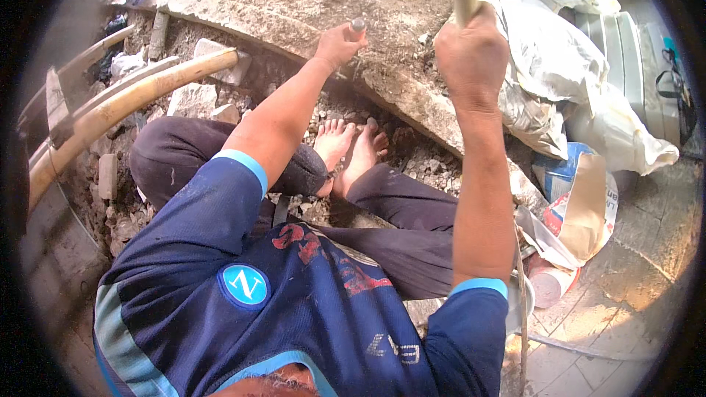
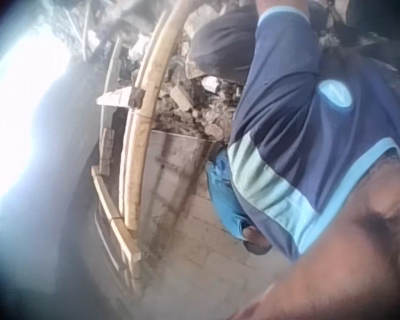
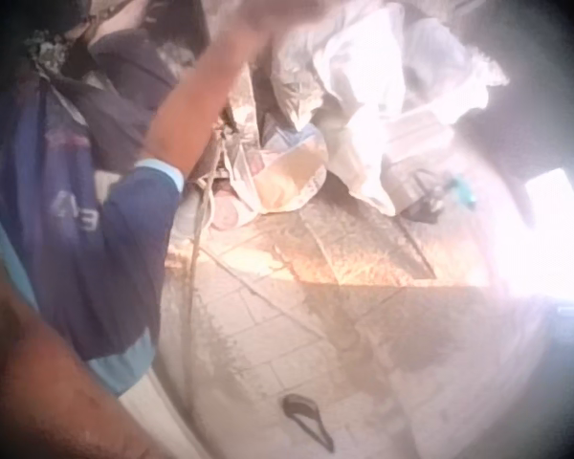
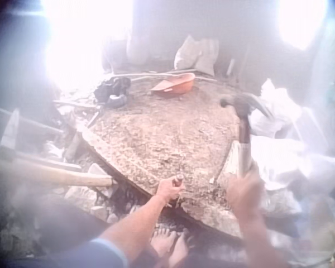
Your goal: The person chisels a concrete ledge using a hammer and a chisel while sitting on the ground among bags of material and rubble.
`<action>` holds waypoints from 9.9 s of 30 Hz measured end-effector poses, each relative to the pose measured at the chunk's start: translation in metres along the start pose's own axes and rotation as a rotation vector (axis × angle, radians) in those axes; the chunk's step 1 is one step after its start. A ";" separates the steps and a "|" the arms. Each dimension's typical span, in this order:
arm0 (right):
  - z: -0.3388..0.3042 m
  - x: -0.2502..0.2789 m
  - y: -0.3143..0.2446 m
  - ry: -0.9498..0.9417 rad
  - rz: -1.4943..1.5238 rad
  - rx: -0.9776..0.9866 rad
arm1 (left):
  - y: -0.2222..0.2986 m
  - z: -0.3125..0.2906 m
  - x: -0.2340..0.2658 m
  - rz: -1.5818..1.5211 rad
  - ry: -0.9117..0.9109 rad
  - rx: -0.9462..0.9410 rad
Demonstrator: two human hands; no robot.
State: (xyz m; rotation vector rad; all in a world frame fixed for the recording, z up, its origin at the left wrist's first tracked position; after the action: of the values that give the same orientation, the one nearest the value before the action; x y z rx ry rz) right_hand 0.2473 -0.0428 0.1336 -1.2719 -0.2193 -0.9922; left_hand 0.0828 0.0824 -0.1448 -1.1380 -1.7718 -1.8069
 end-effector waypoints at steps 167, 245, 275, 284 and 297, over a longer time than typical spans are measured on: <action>-0.128 0.125 0.135 0.044 0.490 -0.898 | 0.043 0.091 0.020 0.105 -0.094 -0.194; -0.124 0.129 0.130 -0.080 0.302 -0.915 | 0.038 0.119 0.054 -0.459 -0.323 -0.028; -0.120 0.134 0.111 -0.308 -0.006 -0.702 | 0.062 0.065 0.015 0.169 -0.006 -0.360; -0.124 0.129 0.110 -0.367 -0.145 -0.618 | 0.052 0.064 0.054 0.440 -0.085 -0.251; -0.152 0.079 0.153 -0.700 -0.435 -0.652 | 0.072 0.078 0.114 0.199 -0.241 -0.089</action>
State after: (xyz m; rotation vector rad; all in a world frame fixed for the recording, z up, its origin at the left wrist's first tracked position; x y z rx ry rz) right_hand 0.3474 -0.2195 0.0270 -2.2186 -0.7843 -0.9764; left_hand 0.0891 0.1770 -0.0210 -1.5649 -1.6470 -1.7039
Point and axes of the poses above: each hand's wrist, its own z-axis towards the middle knuckle, its own x-axis out of the back of the hand, y = z × x, the point moved 4 cm from there along z, towards the middle knuckle, and after that the axes turned 15 degrees about z, right-handed, at the moved point
